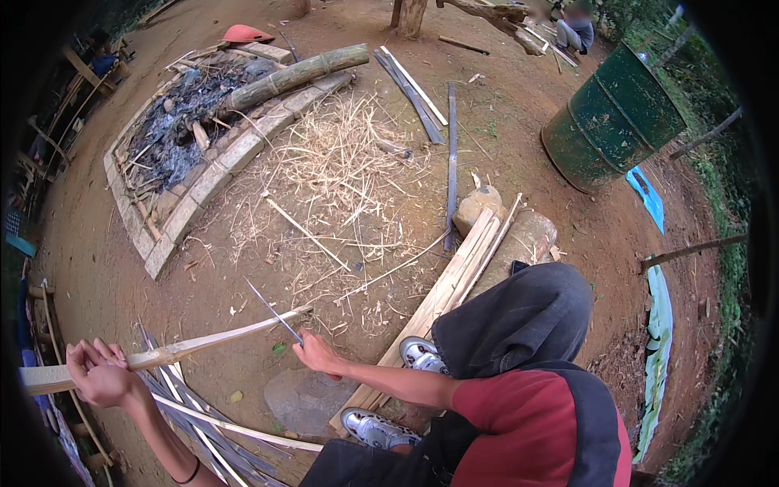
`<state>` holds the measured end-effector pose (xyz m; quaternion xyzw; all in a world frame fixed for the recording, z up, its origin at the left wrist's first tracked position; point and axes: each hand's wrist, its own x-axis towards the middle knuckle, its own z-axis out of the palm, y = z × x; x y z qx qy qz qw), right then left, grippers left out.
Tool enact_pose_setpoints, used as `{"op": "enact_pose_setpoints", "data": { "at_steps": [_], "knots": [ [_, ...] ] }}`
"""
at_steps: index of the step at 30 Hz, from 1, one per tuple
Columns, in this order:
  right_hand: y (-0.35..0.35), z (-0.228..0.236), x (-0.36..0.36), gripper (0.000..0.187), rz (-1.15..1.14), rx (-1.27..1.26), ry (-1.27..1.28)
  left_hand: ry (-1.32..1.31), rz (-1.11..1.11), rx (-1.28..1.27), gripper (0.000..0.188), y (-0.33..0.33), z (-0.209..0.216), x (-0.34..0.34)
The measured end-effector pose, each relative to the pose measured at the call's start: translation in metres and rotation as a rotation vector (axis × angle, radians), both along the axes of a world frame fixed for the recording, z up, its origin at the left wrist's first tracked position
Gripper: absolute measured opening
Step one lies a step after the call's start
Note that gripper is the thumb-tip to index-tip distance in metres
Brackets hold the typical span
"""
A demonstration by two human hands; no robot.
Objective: The person shaves a long strip of bamboo using a knife, drawing the blade along the length of the material to remove thin layers.
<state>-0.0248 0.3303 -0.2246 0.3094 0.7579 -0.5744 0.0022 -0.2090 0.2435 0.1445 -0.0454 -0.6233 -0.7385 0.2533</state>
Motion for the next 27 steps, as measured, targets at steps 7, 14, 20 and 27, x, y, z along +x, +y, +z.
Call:
{"op": "enact_pose_setpoints", "data": {
  "at_steps": [7,14,20,27],
  "knots": [
    [0.066,-0.088,0.030,0.043,0.176,0.139,-0.339,0.035,-0.197,0.031,0.023,0.008,0.002,0.004],
    [0.026,0.014,-0.005,0.041,-0.029,-0.157,-0.178,0.034,-0.181,0.063,0.014,-0.030,-0.026,-0.027],
    [0.012,-0.014,0.004,0.046,0.022,0.030,-0.178,-0.036,-0.018,-0.015,0.021,0.001,0.004,-0.002],
    [0.060,-0.092,0.039,0.040,0.168,0.149,-0.286,0.071,-0.137,0.014,0.022,0.021,0.000,0.013]
  ]
}}
